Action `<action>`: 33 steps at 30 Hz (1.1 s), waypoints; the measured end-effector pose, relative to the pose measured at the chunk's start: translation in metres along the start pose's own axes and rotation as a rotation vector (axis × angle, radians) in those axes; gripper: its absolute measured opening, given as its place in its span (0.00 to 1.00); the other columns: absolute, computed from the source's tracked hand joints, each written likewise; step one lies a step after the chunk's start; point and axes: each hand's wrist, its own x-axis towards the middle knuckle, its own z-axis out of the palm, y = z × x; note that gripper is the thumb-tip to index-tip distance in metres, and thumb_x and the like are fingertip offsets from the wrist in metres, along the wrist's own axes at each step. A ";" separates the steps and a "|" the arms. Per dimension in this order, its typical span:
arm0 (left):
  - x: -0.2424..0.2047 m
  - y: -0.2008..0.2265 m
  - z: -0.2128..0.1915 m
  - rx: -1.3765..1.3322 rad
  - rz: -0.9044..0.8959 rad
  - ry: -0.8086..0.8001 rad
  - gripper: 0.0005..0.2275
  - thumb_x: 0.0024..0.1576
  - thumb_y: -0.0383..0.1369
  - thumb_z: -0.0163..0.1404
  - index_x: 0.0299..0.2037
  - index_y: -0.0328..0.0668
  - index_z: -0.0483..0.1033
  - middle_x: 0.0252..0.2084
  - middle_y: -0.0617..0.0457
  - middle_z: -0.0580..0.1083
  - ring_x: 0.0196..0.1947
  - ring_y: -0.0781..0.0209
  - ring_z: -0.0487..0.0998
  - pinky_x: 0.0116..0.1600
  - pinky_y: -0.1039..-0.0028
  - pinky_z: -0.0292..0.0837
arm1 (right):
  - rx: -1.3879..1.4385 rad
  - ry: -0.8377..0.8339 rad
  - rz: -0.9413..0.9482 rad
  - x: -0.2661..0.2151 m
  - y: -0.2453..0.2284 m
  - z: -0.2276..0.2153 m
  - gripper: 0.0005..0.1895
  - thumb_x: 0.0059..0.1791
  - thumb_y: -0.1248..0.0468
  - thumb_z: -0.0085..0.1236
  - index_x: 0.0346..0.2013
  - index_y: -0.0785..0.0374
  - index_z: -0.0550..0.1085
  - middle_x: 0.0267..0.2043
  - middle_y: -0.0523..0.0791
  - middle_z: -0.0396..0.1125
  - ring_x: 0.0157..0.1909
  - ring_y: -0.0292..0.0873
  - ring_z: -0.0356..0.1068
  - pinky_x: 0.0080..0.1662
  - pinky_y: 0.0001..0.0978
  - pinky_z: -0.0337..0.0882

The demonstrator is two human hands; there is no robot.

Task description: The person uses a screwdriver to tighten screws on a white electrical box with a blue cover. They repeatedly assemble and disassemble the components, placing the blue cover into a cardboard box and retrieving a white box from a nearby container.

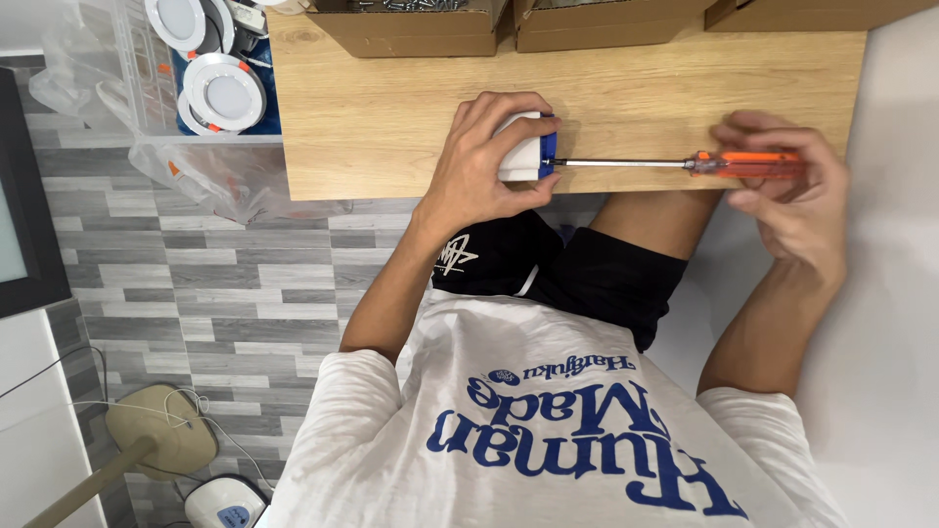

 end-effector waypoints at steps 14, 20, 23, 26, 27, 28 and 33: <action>-0.001 0.000 0.001 -0.003 0.011 -0.004 0.20 0.59 0.40 0.67 0.58 0.45 0.78 0.61 0.52 0.75 0.58 0.48 0.76 0.61 0.54 0.67 | -0.050 0.116 -0.115 -0.032 0.047 -0.035 0.13 0.53 0.81 0.68 0.42 0.65 0.73 0.58 0.52 0.69 0.64 0.58 0.77 0.71 0.59 0.88; -0.002 -0.010 0.013 0.101 0.185 0.076 0.16 0.65 0.44 0.63 0.59 0.51 0.81 0.62 0.54 0.80 0.66 0.49 0.75 0.73 0.47 0.58 | 0.029 0.178 -0.115 -0.035 0.045 -0.034 0.14 0.53 0.77 0.68 0.39 0.60 0.71 0.59 0.51 0.69 0.64 0.63 0.79 0.69 0.61 0.87; 0.013 0.011 -0.008 0.089 0.269 0.090 0.07 0.68 0.33 0.62 0.54 0.47 0.83 0.51 0.54 0.82 0.59 0.47 0.78 0.70 0.49 0.60 | 0.029 0.201 -0.132 -0.031 0.043 -0.031 0.15 0.53 0.79 0.68 0.40 0.60 0.71 0.59 0.52 0.70 0.63 0.64 0.79 0.68 0.59 0.87; 0.012 -0.018 0.000 0.127 0.329 0.093 0.10 0.63 0.28 0.69 0.51 0.49 0.84 0.50 0.55 0.82 0.54 0.53 0.78 0.61 0.58 0.62 | -0.001 0.213 -0.142 -0.027 0.038 -0.027 0.16 0.53 0.80 0.68 0.41 0.60 0.71 0.60 0.53 0.70 0.63 0.62 0.79 0.68 0.53 0.87; 0.016 -0.022 -0.008 0.138 0.332 0.097 0.10 0.63 0.28 0.69 0.51 0.49 0.84 0.50 0.55 0.82 0.54 0.53 0.78 0.61 0.58 0.62 | 0.004 0.207 -0.150 -0.026 0.038 -0.027 0.16 0.53 0.80 0.68 0.41 0.60 0.71 0.60 0.53 0.70 0.63 0.62 0.79 0.68 0.53 0.87; 0.021 -0.025 -0.017 0.145 0.335 0.142 0.09 0.62 0.24 0.67 0.49 0.47 0.84 0.48 0.54 0.83 0.53 0.53 0.78 0.61 0.59 0.62 | -0.007 0.243 -0.155 -0.025 0.038 -0.027 0.16 0.53 0.80 0.69 0.41 0.60 0.71 0.60 0.55 0.70 0.63 0.57 0.78 0.70 0.54 0.86; 0.059 -0.030 -0.088 0.268 0.354 0.267 0.10 0.60 0.18 0.60 0.45 0.46 0.83 0.48 0.57 0.82 0.49 0.52 0.77 0.55 0.57 0.61 | -0.085 0.321 -0.149 -0.012 0.035 -0.016 0.15 0.56 0.80 0.70 0.46 0.60 0.74 0.62 0.55 0.71 0.67 0.51 0.76 0.74 0.51 0.85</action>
